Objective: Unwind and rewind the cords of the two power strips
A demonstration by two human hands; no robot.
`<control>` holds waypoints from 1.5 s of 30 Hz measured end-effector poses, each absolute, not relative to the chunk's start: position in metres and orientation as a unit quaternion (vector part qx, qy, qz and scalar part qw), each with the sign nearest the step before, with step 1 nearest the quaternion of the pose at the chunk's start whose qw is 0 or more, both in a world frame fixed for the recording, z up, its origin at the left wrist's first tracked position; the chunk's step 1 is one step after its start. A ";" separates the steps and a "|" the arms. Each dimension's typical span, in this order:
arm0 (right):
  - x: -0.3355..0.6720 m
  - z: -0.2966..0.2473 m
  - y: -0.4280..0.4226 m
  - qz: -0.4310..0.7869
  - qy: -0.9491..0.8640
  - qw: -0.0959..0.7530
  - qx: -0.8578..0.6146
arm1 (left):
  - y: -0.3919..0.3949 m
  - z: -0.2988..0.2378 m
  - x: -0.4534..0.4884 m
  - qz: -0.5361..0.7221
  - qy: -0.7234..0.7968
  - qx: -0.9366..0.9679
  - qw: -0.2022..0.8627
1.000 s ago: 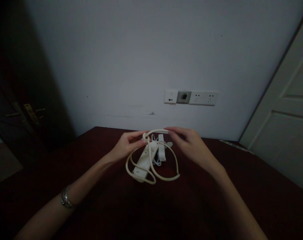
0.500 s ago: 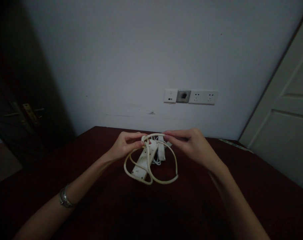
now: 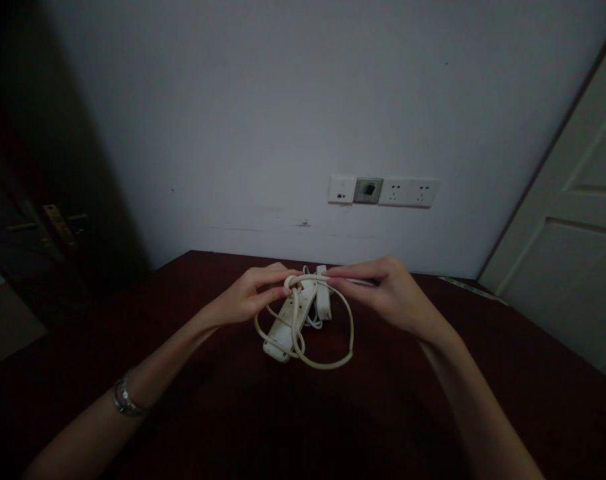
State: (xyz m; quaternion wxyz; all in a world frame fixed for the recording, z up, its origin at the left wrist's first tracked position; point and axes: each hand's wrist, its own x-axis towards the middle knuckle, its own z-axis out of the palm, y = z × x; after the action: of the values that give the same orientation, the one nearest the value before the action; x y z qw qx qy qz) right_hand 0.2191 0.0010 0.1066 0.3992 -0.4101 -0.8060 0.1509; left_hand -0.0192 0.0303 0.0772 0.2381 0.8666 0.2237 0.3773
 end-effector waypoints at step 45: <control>0.206 0.116 -0.019 0.134 -0.819 0.405 -0.383 | 0.026 0.086 -0.030 0.352 0.184 0.866 0.303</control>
State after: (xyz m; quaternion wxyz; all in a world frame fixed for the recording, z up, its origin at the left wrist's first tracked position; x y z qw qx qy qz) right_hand 0.2061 -0.0193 0.1163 0.4052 -0.3826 -0.8195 0.1340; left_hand -0.0298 0.0259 0.0860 0.3031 0.8664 0.1837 0.3518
